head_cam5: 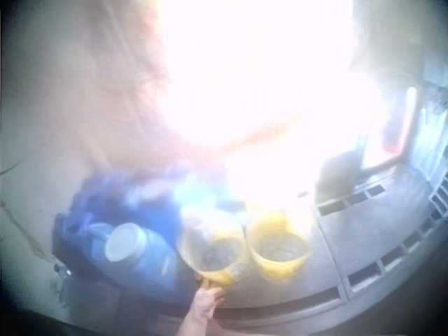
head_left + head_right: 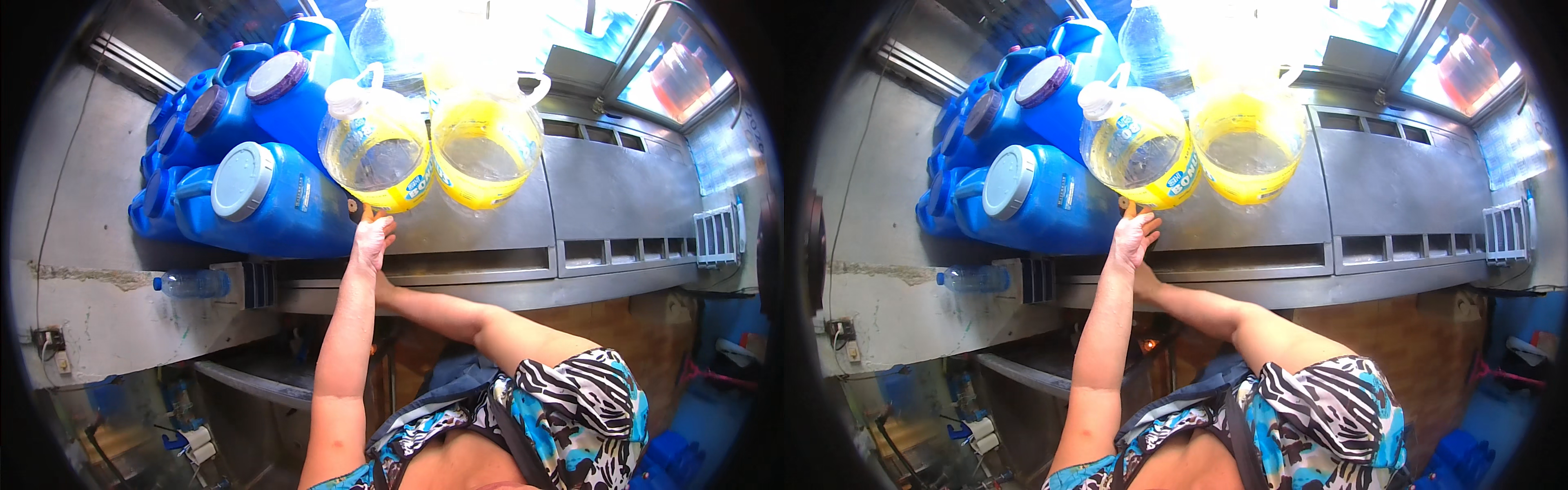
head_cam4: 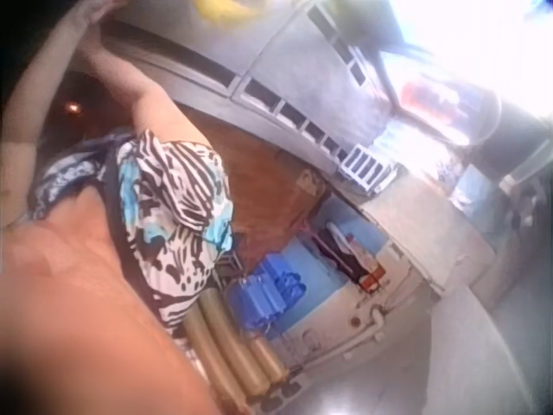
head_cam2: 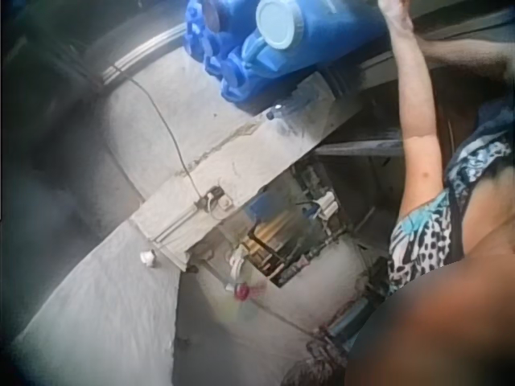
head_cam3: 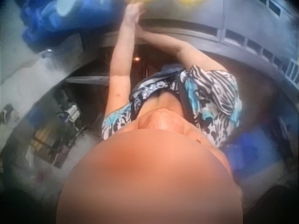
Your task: The person fills several large plastic bottles with water from a sink faucet, then places them on a nearby counter. The person also wipes the counter with a cloth.
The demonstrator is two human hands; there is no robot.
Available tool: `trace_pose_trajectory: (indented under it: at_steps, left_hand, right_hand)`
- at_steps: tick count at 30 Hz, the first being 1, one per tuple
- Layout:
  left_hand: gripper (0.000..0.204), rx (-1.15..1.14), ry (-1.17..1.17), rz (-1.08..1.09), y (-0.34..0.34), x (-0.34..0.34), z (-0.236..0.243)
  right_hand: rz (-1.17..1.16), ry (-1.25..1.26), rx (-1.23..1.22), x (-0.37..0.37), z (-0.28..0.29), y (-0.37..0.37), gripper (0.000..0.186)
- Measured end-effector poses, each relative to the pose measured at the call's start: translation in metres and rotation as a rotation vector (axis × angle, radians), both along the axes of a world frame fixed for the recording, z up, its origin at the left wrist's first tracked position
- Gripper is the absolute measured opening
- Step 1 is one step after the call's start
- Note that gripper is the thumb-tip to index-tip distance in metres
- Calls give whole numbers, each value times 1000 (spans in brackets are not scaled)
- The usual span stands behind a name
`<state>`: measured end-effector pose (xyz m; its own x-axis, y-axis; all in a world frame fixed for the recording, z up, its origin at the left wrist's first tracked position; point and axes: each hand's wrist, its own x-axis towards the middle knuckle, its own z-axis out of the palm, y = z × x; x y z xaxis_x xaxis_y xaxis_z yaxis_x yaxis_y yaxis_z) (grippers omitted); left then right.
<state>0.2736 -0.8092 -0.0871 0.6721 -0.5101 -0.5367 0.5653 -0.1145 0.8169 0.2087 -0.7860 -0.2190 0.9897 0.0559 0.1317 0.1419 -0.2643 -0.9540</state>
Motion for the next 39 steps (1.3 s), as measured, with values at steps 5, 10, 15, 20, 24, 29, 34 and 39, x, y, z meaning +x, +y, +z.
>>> trace_pose_trajectory:
  at_steps: [5,10,15,20,24,29,34,39]
  left_hand:
    - [91,149,-63,-26,12,-12,-20]
    - [56,281,-85,-131,36,-52,-60]
    - [42,349,-102,-337,32,-108,-94]
    - [39,400,-117,-589,-5,-166,-104]
    - [36,209,-96,-729,-58,-205,-113]
    - [37,172,-194,-983,-152,-251,-121]
    - [42,299,-42,-1125,-268,-326,-127]
    - [43,260,-377,-1457,-392,-418,-146]
  right_hand:
    - [312,13,-1026,-83,-4,-15,49]
    - [158,15,-986,-222,-25,-125,64]
    - [-158,270,-1075,-379,-32,-224,60]
    - [-405,542,-1086,-477,-46,-302,57]
    - [-637,874,-921,-527,-47,-349,58]
    - [-725,882,-937,-589,-57,-421,58]
    - [-938,948,-750,-652,-61,-485,61]
    - [-1288,914,-435,-703,-66,-551,54]
